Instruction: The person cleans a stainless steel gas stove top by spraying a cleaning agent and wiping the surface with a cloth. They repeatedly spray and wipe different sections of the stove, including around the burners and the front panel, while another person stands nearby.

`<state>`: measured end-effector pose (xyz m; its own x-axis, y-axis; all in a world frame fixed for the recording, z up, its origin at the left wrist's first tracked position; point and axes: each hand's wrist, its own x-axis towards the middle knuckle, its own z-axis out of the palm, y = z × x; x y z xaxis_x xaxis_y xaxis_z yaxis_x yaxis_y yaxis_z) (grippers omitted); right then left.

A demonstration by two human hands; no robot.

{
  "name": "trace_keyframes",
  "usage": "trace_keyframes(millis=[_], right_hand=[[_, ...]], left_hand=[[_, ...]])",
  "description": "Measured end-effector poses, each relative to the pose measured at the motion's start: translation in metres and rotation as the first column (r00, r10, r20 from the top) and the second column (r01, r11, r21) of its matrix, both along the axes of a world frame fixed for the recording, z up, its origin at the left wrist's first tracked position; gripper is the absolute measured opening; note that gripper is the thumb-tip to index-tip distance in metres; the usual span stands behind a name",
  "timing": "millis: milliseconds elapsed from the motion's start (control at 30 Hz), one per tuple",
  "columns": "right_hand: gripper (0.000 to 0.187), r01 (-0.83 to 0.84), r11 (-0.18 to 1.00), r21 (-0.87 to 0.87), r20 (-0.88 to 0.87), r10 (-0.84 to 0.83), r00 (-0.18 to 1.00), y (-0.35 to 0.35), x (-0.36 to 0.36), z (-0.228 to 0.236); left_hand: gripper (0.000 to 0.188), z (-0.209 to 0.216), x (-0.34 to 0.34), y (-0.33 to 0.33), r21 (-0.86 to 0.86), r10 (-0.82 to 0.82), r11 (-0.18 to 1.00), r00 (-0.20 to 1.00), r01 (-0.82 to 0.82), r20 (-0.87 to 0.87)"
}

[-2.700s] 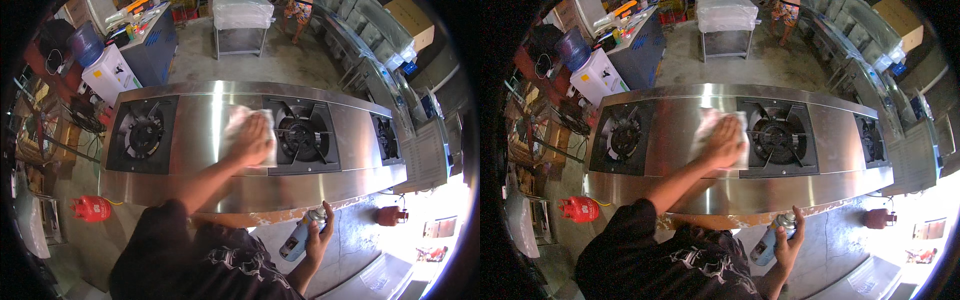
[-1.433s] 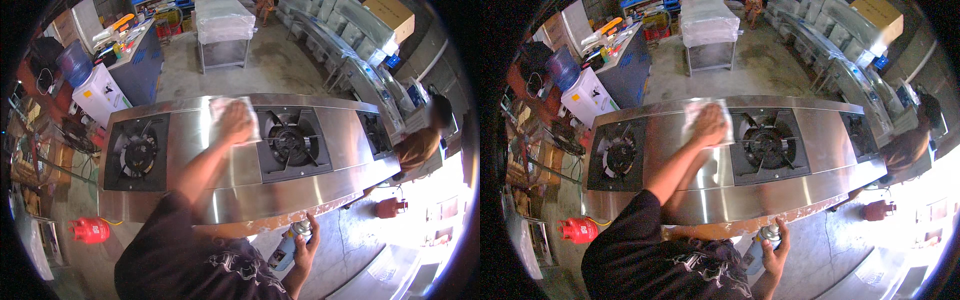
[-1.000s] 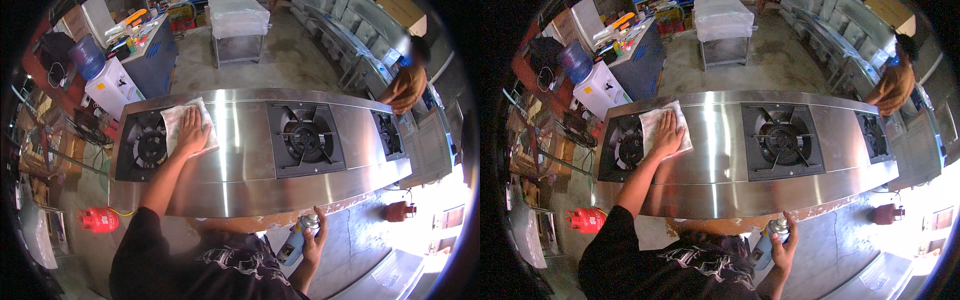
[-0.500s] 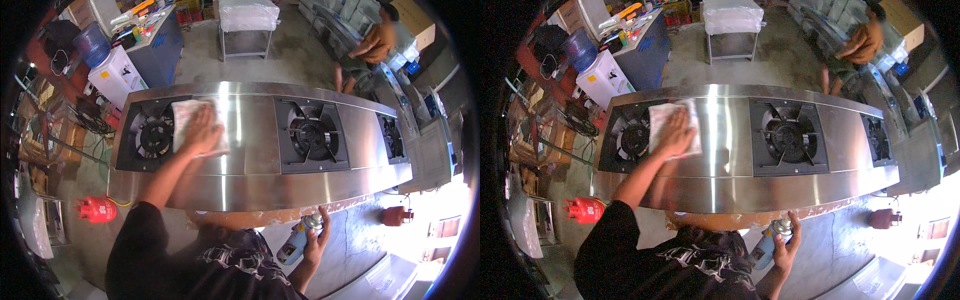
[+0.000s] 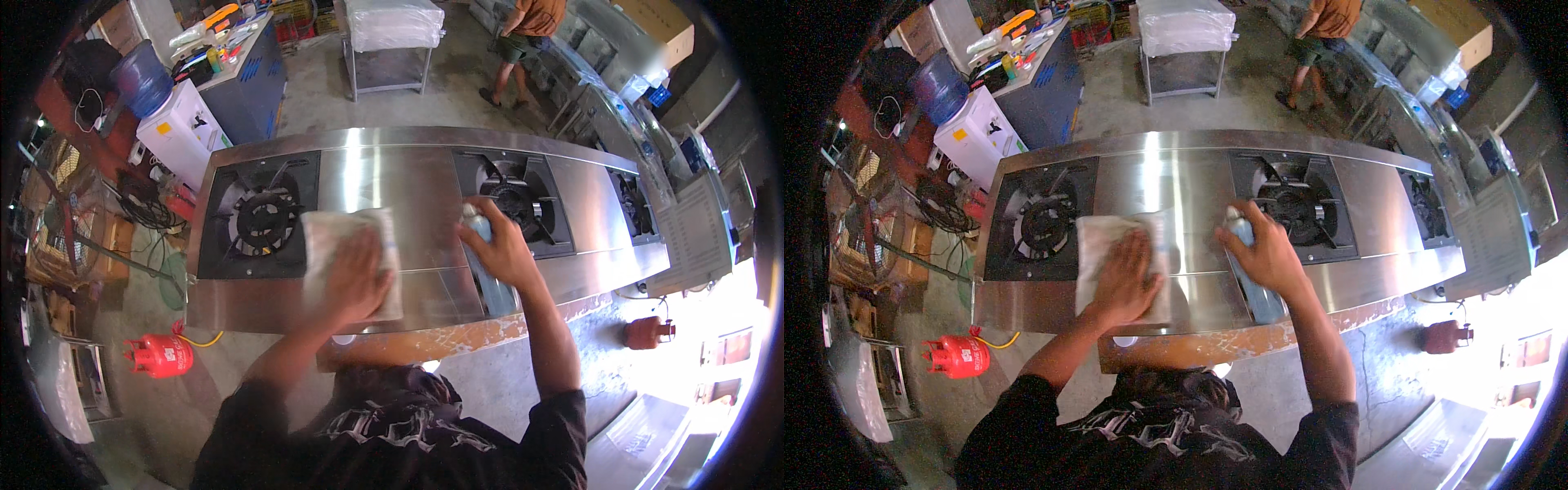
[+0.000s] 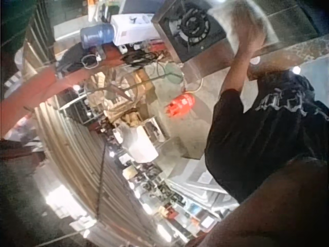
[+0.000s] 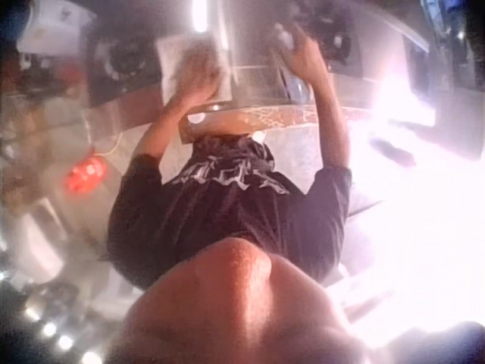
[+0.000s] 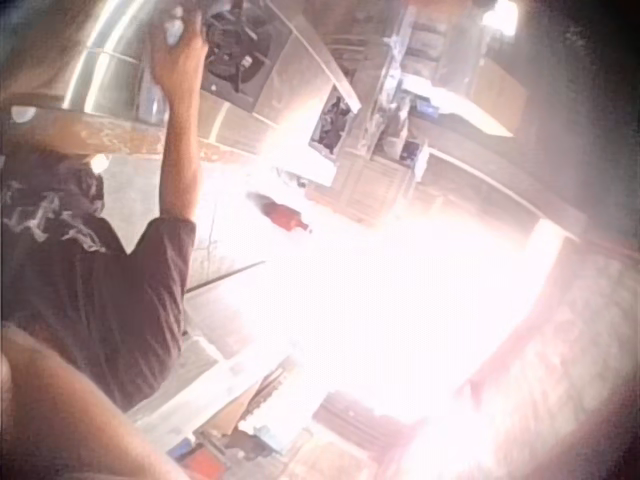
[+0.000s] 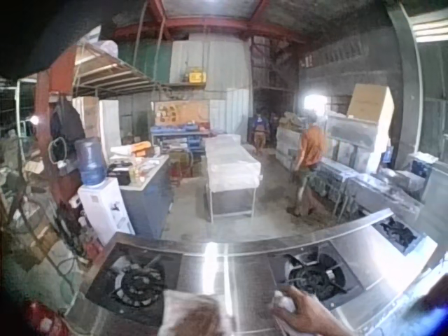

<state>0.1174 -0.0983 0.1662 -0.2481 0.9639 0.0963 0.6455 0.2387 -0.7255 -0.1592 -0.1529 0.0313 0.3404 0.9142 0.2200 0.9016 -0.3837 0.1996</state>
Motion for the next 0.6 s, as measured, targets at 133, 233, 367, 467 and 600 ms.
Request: trace_keyframes(millis=[133,233,367,467,600], right_hand=[[0.051,-0.038,0.999,-0.009,0.059,0.038,0.998,0.042,-0.046,-0.001],[0.053,-0.056,0.998,0.015,0.050,0.055,0.997,0.048,-0.059,-0.008],[0.054,0.120,0.993,0.024,0.017,-0.120,0.993,0.033,-0.043,-0.016],[0.055,0.271,0.954,0.132,-0.081,-0.262,0.962,0.007,-0.017,-0.016],[0.053,0.454,0.889,0.063,-0.307,-0.416,0.856,-0.048,0.018,-0.015]], left_hand=[[0.079,0.015,-0.057,-0.029,-0.203,0.128,0.970,0.990,-0.136,-0.051],[0.079,0.011,-0.056,-0.035,-0.073,0.132,0.988,0.988,-0.138,-0.079],[0.082,-0.008,-0.038,-0.010,-0.105,0.075,0.992,0.997,-0.074,0.007],[0.083,-0.021,-0.016,0.049,-0.020,0.032,0.999,0.999,-0.031,0.023],[0.079,-0.027,0.039,0.163,0.152,0.042,0.987,0.994,-0.057,0.097]])
